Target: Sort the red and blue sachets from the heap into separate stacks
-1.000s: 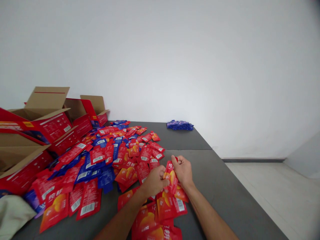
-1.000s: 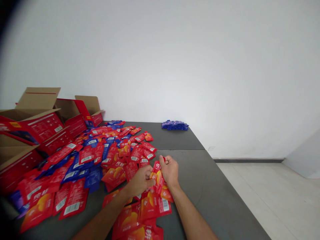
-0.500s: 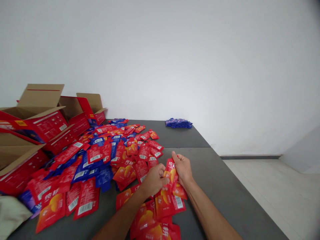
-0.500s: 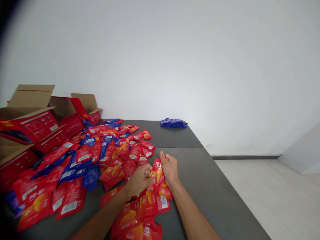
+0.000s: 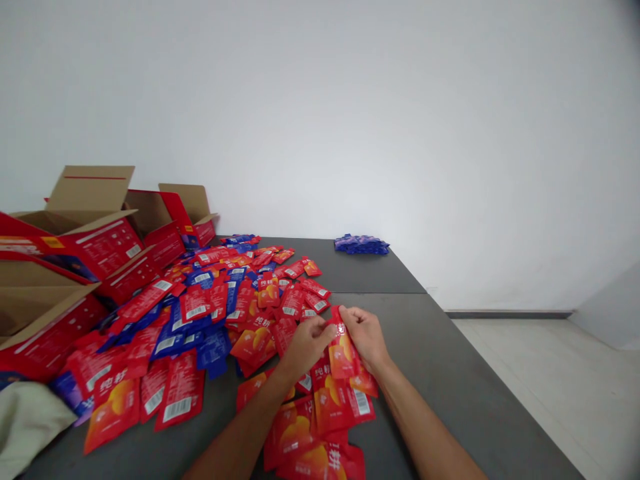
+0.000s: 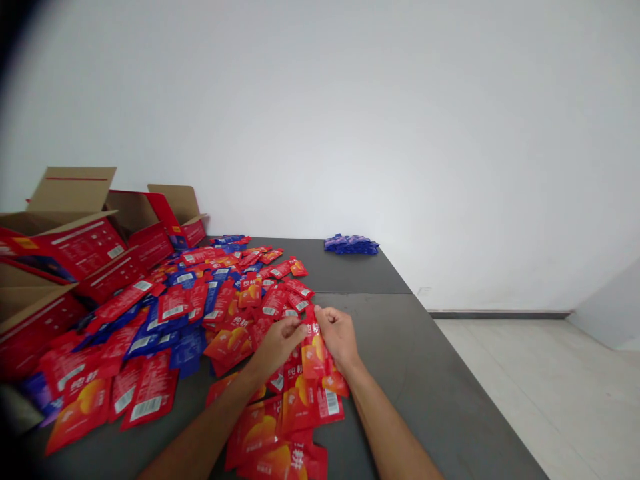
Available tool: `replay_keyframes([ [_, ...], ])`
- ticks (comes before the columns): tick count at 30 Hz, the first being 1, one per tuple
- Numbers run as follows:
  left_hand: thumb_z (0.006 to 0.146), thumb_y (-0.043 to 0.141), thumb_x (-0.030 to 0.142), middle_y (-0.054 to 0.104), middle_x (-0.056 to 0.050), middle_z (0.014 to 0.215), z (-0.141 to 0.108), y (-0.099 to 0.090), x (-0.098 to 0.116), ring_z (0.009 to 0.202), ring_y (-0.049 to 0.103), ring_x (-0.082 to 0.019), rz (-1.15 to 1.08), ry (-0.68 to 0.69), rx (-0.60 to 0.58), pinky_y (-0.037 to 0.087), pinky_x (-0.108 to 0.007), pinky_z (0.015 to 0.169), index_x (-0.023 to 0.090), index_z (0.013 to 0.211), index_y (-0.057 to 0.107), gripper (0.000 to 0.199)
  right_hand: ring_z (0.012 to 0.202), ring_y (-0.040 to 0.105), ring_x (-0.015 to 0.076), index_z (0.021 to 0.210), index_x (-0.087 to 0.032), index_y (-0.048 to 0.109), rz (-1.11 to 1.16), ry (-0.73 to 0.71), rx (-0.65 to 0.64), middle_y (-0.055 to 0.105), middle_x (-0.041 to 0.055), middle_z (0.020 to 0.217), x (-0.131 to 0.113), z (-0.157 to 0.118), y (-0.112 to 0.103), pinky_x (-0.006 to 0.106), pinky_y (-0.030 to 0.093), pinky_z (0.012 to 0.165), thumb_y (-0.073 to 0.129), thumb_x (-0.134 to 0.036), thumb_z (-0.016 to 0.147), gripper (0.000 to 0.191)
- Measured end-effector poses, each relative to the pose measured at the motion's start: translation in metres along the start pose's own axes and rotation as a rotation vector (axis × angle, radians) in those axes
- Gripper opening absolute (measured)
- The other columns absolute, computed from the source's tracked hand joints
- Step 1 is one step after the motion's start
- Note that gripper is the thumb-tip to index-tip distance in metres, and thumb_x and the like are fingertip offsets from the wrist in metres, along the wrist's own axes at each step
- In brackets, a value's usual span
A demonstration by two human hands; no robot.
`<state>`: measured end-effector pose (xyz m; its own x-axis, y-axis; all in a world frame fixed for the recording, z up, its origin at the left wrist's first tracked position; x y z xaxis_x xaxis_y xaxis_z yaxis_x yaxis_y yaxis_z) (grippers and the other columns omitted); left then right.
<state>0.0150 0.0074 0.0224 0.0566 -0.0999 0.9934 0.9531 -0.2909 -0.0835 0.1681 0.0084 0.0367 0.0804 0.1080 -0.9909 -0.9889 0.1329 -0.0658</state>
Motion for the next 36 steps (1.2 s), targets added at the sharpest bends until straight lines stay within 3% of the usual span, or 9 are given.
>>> replay_keyframes([
  [3, 0.091, 0.05, 0.046, 0.055, 0.003, 0.067, 0.004, -0.005, 0.004, 0.065, 0.05, -0.011, 0.129, 0.11, 0.168, 0.037, -0.023, 0.059, 0.018, 0.069, 0.051, 0.035, 0.056, 0.042, 0.0106, 0.064, -0.018, 0.054, -0.182, -0.108, -0.046, 0.051, -0.0033, 0.06, -0.001, -0.006, 0.012, 0.023, 0.031, 0.054, 0.055, -0.056, 0.089, 0.046],
  [8, 0.095, 0.044, 0.045, 0.056, 0.002, 0.072, 0.002, -0.004, 0.003, 0.068, 0.049, -0.012, 0.153, 0.127, 0.252, 0.035, -0.024, 0.063, 0.019, 0.074, 0.051, 0.035, 0.059, 0.037, 0.0101, 0.067, -0.019, 0.046, -0.294, -0.227, -0.058, 0.043, -0.0053, 0.062, 0.0, -0.01, 0.026, 0.023, 0.029, 0.056, 0.045, -0.052, 0.096, 0.044],
  [16, 0.095, 0.044, 0.046, 0.049, 0.003, 0.067, -0.003, 0.0, 0.011, 0.065, 0.045, -0.011, 0.08, 0.137, 0.34, 0.034, -0.023, 0.06, 0.019, 0.069, 0.045, 0.037, 0.062, 0.042, 0.0114, 0.075, -0.02, 0.049, -0.047, -0.107, -0.115, 0.051, -0.0039, 0.068, 0.001, -0.012, 0.027, 0.022, 0.035, 0.058, 0.045, -0.06, 0.094, 0.044],
  [20, 0.093, 0.046, 0.045, 0.043, 0.005, 0.062, -0.002, -0.018, 0.013, 0.06, 0.04, -0.011, 0.122, 0.118, 0.508, 0.03, -0.023, 0.055, 0.02, 0.066, 0.042, 0.037, 0.061, 0.044, 0.0118, 0.075, -0.02, 0.052, -0.126, -0.059, -0.196, 0.054, -0.0032, 0.068, -0.001, -0.015, 0.028, 0.022, 0.033, 0.056, 0.045, -0.06, 0.093, 0.045],
  [23, 0.092, 0.046, 0.046, 0.043, 0.004, 0.062, -0.001, -0.029, 0.012, 0.059, 0.039, -0.011, 0.154, 0.106, 0.552, 0.029, -0.023, 0.054, 0.021, 0.066, 0.042, 0.037, 0.058, 0.04, 0.0112, 0.064, -0.02, 0.048, -0.25, -0.103, -0.195, 0.05, -0.0035, 0.061, 0.0, -0.016, 0.031, 0.023, 0.029, 0.054, 0.046, -0.06, 0.093, 0.05],
  [27, 0.092, 0.046, 0.05, 0.045, 0.004, 0.061, 0.002, -0.032, 0.012, 0.058, 0.042, -0.011, 0.155, 0.071, 0.559, 0.031, -0.022, 0.052, 0.02, 0.064, 0.043, 0.041, 0.058, 0.04, 0.0114, 0.064, -0.02, 0.047, -0.319, -0.188, -0.152, 0.05, -0.004, 0.06, 0.002, -0.016, 0.034, 0.024, 0.029, 0.055, 0.043, -0.059, 0.094, 0.05],
  [30, 0.09, 0.046, 0.055, 0.046, 0.004, 0.056, 0.003, -0.03, 0.009, 0.05, 0.044, -0.009, 0.045, -0.032, 0.504, 0.032, -0.021, 0.046, 0.02, 0.065, 0.043, 0.043, 0.059, 0.043, 0.012, 0.065, -0.02, 0.048, -0.35, -0.201, -0.137, 0.053, -0.0033, 0.061, 0.005, -0.013, 0.031, 0.024, 0.03, 0.056, 0.041, -0.058, 0.095, 0.049],
  [33, 0.086, 0.051, 0.055, 0.048, 0.006, 0.05, 0.004, -0.022, 0.004, 0.039, 0.046, -0.01, -0.083, -0.172, 0.292, 0.032, -0.021, 0.038, 0.021, 0.071, 0.048, 0.037, 0.061, 0.047, 0.013, 0.066, -0.02, 0.051, -0.364, -0.198, -0.081, 0.056, -0.0019, 0.063, 0.011, -0.005, 0.021, 0.024, 0.032, 0.057, 0.04, -0.059, 0.096, 0.05],
  [36, 0.078, 0.063, 0.044, 0.061, 0.003, 0.06, 0.004, -0.013, 0.0, 0.042, 0.057, -0.013, -0.154, -0.224, 0.095, 0.041, -0.022, 0.039, 0.019, 0.085, 0.054, 0.027, 0.059, 0.05, 0.0132, 0.068, -0.021, 0.052, -0.326, -0.144, -0.006, 0.058, -0.0012, 0.064, 0.017, 0.002, 0.01, 0.023, 0.035, 0.055, 0.042, -0.061, 0.093, 0.049],
])
Point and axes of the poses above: each hand's wrist, its own z-axis towards the middle knuckle, its own y-axis out of the palm, x = y × z, the point moved 2 cm from there along z, towards the middle knuckle
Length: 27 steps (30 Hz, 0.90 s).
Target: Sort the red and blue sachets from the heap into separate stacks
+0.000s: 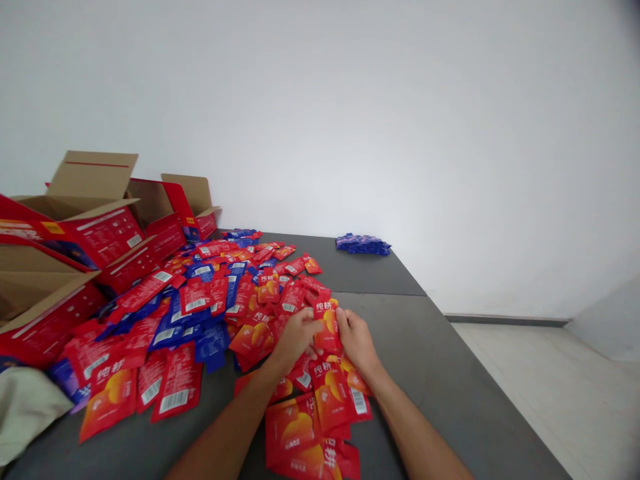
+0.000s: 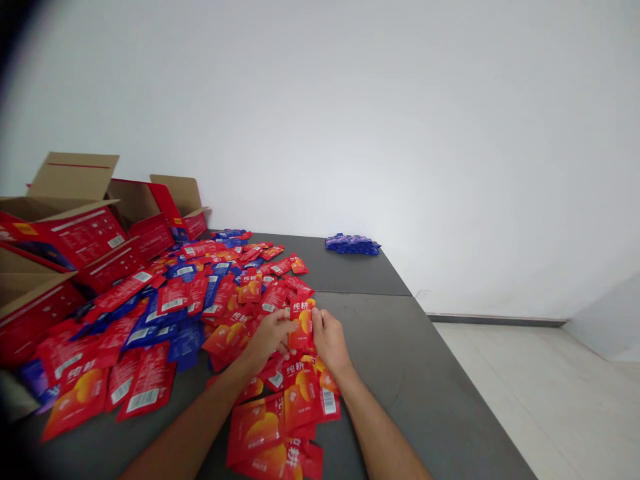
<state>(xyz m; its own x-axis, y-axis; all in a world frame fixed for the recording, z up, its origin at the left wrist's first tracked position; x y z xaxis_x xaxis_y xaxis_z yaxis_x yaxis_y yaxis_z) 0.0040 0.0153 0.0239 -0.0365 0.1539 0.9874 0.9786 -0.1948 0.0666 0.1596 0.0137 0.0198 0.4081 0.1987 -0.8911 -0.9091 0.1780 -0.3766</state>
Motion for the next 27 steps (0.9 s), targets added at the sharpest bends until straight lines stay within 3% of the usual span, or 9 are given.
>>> replay_keyframes([
  [5, 0.077, 0.064, 0.035, 0.072, -0.004, 0.083, 0.009, 0.004, -0.01, 0.052, 0.064, -0.013, -0.036, 0.121, -0.026, 0.054, -0.027, 0.053, 0.014, 0.108, 0.057, 0.038, 0.039, 0.045, 0.0112, 0.102, -0.022, 0.053, 0.275, 0.266, -0.179, 0.059, -0.0064, 0.058, 0.006, -0.001, 0.002, 0.021, 0.033, 0.039, 0.056, -0.062, 0.084, 0.044],
  [7, 0.078, 0.063, 0.034, 0.072, -0.005, 0.085, 0.014, 0.002, -0.016, 0.054, 0.066, -0.014, -0.019, 0.129, 0.001, 0.055, -0.029, 0.056, 0.013, 0.118, 0.054, 0.046, 0.04, 0.048, 0.0112, 0.109, -0.022, 0.049, 0.368, 0.264, -0.163, 0.06, -0.0075, 0.06, 0.007, 0.0, 0.002, 0.02, 0.035, 0.039, 0.064, -0.059, 0.078, 0.05],
  [9, 0.081, 0.061, 0.035, 0.072, -0.005, 0.089, 0.018, 0.0, -0.02, 0.06, 0.067, -0.015, 0.03, 0.142, 0.03, 0.056, -0.029, 0.059, 0.012, 0.128, 0.05, 0.054, 0.042, 0.05, 0.0116, 0.111, -0.022, 0.048, 0.387, 0.235, -0.066, 0.059, -0.0079, 0.06, 0.012, 0.006, -0.004, 0.02, 0.037, 0.041, 0.066, -0.057, 0.075, 0.053],
  [15, 0.086, 0.052, 0.032, 0.071, -0.009, 0.11, 0.017, 0.001, -0.027, 0.076, 0.07, -0.015, 0.318, 0.205, 0.047, 0.055, -0.028, 0.07, 0.016, 0.131, 0.054, 0.048, 0.048, 0.054, 0.0143, 0.11, -0.02, 0.059, 0.143, 0.124, 0.169, 0.065, -0.0021, 0.066, 0.051, 0.029, -0.034, 0.023, 0.04, 0.045, 0.063, -0.053, 0.076, 0.047],
  [21, 0.084, 0.053, 0.025, 0.071, -0.011, 0.117, 0.015, 0.002, -0.026, 0.102, 0.069, -0.02, 0.466, 0.265, 0.068, 0.052, -0.032, 0.092, 0.017, 0.127, 0.06, 0.044, 0.057, 0.061, 0.0179, 0.124, -0.018, 0.06, 0.002, 0.103, 0.178, 0.07, 0.0014, 0.076, 0.074, 0.042, -0.03, 0.03, 0.05, 0.061, 0.056, -0.051, 0.083, 0.053],
  [24, 0.085, 0.052, 0.024, 0.071, -0.011, 0.117, 0.014, 0.002, -0.024, 0.107, 0.067, -0.021, 0.491, 0.305, 0.061, 0.049, -0.035, 0.098, 0.018, 0.12, 0.065, 0.038, 0.081, 0.067, 0.0219, 0.123, -0.017, 0.063, -0.211, 0.058, 0.153, 0.072, 0.0095, 0.1, 0.074, 0.049, -0.023, 0.034, 0.051, 0.081, 0.053, -0.041, 0.087, 0.044],
  [27, 0.085, 0.052, 0.023, 0.071, -0.009, 0.117, 0.013, 0.002, -0.023, 0.11, 0.065, -0.021, 0.502, 0.328, 0.064, 0.047, -0.036, 0.101, 0.02, 0.114, 0.068, 0.034, 0.107, 0.062, 0.0243, 0.125, -0.015, 0.064, -0.43, -0.01, 0.128, 0.067, 0.0146, 0.118, 0.071, 0.053, -0.019, 0.034, 0.045, 0.097, 0.051, -0.029, 0.088, 0.041],
])
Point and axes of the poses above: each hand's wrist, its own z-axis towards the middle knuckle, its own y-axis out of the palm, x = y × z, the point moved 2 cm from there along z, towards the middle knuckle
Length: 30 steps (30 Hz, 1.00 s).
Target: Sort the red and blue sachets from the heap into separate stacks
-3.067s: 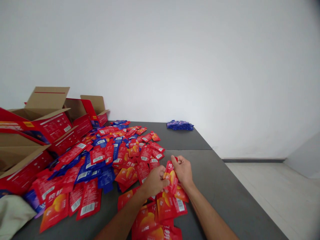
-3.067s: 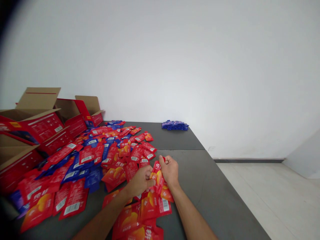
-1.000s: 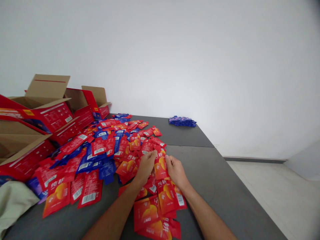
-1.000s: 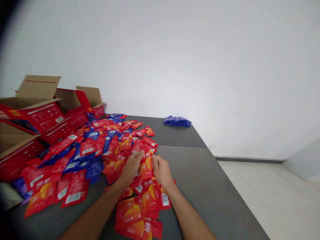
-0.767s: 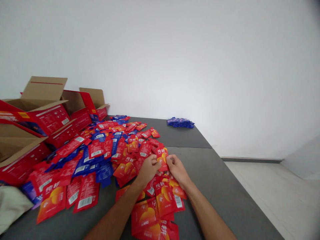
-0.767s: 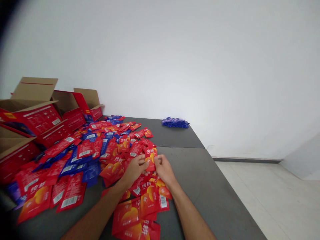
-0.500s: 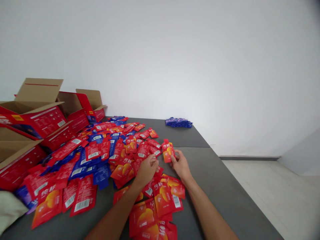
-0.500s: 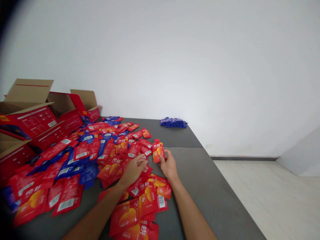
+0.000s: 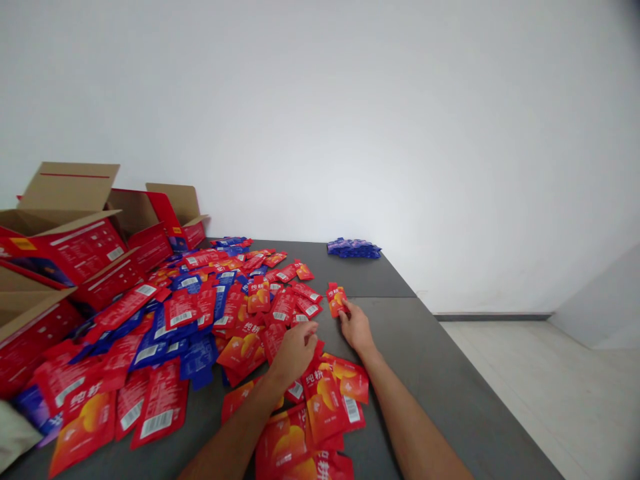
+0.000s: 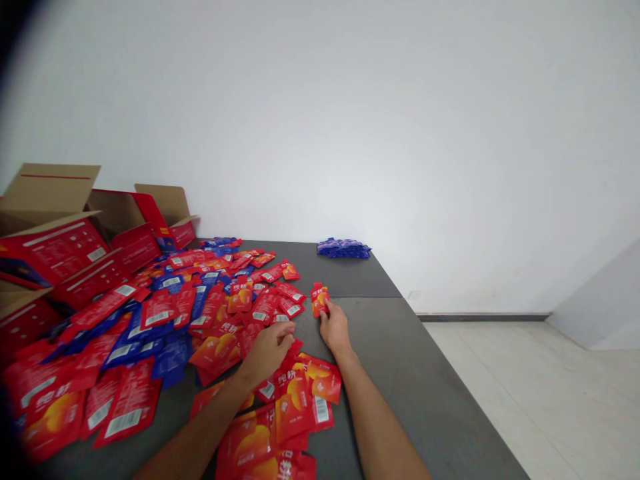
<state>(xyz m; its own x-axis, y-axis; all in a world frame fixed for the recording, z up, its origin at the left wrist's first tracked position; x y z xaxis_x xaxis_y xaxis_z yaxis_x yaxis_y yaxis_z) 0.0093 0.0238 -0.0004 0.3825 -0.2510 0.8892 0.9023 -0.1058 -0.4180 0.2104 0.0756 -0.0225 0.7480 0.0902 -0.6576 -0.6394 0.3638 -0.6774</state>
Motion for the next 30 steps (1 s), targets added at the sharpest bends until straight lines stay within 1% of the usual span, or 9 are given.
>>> replay_keyframes([
  [4, 0.084, 0.052, 0.022, 0.071, -0.008, 0.116, -0.001, 0.0, 0.001, 0.109, 0.066, -0.021, 0.012, 0.007, 0.007, 0.048, -0.036, 0.1, 0.021, 0.112, 0.069, 0.032, 0.106, 0.061, 0.0238, 0.127, -0.012, 0.063, -0.135, -0.029, -0.002, 0.064, 0.0169, 0.116, -0.002, -0.001, 0.001, 0.03, 0.043, 0.097, 0.045, -0.022, 0.091, 0.041],
  [8, 0.083, 0.051, 0.02, 0.072, -0.009, 0.114, -0.001, -0.003, 0.008, 0.106, 0.066, -0.022, 0.064, 0.034, -0.001, 0.048, -0.036, 0.098, 0.019, 0.107, 0.07, 0.03, 0.114, 0.052, 0.0279, 0.123, -0.014, 0.066, -0.293, -0.023, 0.038, 0.058, 0.0188, 0.124, -0.006, -0.006, -0.004, 0.036, 0.04, 0.1, 0.048, -0.025, 0.091, 0.038],
  [10, 0.084, 0.05, 0.019, 0.072, -0.01, 0.11, 0.001, -0.004, 0.013, 0.105, 0.066, -0.023, 0.116, 0.052, -0.01, 0.048, -0.037, 0.097, 0.019, 0.104, 0.071, 0.029, 0.119, 0.046, 0.0303, 0.126, -0.02, 0.064, -0.364, -0.044, 0.045, 0.051, 0.0161, 0.137, -0.011, -0.009, -0.007, 0.04, 0.038, 0.098, 0.048, -0.028, 0.092, 0.038],
  [13, 0.084, 0.048, 0.017, 0.072, -0.01, 0.108, 0.008, -0.004, 0.019, 0.102, 0.065, -0.023, 0.197, 0.09, -0.04, 0.048, -0.036, 0.094, 0.018, 0.103, 0.07, 0.029, 0.122, 0.042, 0.031, 0.132, -0.029, 0.059, -0.407, -0.114, -0.046, 0.045, 0.0076, 0.147, -0.018, -0.014, -0.007, 0.042, 0.039, 0.093, 0.045, -0.031, 0.095, 0.04],
  [16, 0.084, 0.047, 0.013, 0.07, -0.011, 0.111, 0.023, -0.001, 0.021, 0.104, 0.064, -0.022, 0.279, 0.147, -0.052, 0.046, -0.035, 0.096, 0.018, 0.105, 0.068, 0.031, 0.125, 0.039, 0.0315, 0.134, -0.032, 0.055, -0.445, -0.119, -0.121, 0.046, 0.0048, 0.148, -0.018, -0.016, -0.005, 0.044, 0.038, 0.094, 0.042, -0.033, 0.096, 0.041],
  [22, 0.085, 0.045, 0.009, 0.066, -0.015, 0.109, 0.072, 0.006, 0.024, 0.113, 0.056, -0.026, 0.407, 0.209, 0.024, 0.035, -0.039, 0.105, 0.014, 0.096, 0.068, 0.026, 0.133, 0.036, 0.0324, 0.137, -0.03, 0.053, -0.496, -0.013, -0.101, 0.046, 0.0064, 0.149, -0.001, -0.012, -0.014, 0.049, 0.036, 0.097, 0.037, -0.032, 0.097, 0.044],
  [24, 0.086, 0.05, 0.016, 0.064, -0.016, 0.114, 0.085, 0.009, 0.023, 0.118, 0.051, -0.029, 0.524, 0.172, 0.064, 0.034, -0.042, 0.106, 0.014, 0.101, 0.067, 0.023, 0.136, 0.033, 0.0323, 0.138, -0.029, 0.052, -0.501, 0.006, -0.092, 0.045, 0.0066, 0.15, 0.004, -0.01, -0.017, 0.051, 0.036, 0.098, 0.036, -0.031, 0.096, 0.045],
  [28, 0.087, 0.055, 0.031, 0.06, -0.018, 0.125, 0.101, 0.018, 0.01, 0.122, 0.046, -0.035, 0.771, 0.071, 0.108, 0.04, -0.047, 0.097, 0.016, 0.111, 0.067, 0.031, 0.141, 0.029, 0.0301, 0.141, -0.028, 0.05, -0.514, 0.037, -0.11, 0.042, 0.0058, 0.153, 0.014, -0.006, -0.019, 0.051, 0.034, 0.1, 0.034, -0.025, 0.095, 0.049],
  [30, 0.088, 0.053, 0.027, 0.065, -0.017, 0.116, 0.107, 0.023, -0.003, 0.117, 0.05, -0.035, 0.783, 0.051, 0.061, 0.041, -0.047, 0.094, 0.016, 0.106, 0.069, 0.027, 0.143, 0.027, 0.0285, 0.143, -0.029, 0.048, -0.523, 0.051, -0.137, 0.04, 0.0048, 0.154, 0.019, -0.004, -0.019, 0.05, 0.033, 0.102, 0.036, -0.02, 0.091, 0.054],
])
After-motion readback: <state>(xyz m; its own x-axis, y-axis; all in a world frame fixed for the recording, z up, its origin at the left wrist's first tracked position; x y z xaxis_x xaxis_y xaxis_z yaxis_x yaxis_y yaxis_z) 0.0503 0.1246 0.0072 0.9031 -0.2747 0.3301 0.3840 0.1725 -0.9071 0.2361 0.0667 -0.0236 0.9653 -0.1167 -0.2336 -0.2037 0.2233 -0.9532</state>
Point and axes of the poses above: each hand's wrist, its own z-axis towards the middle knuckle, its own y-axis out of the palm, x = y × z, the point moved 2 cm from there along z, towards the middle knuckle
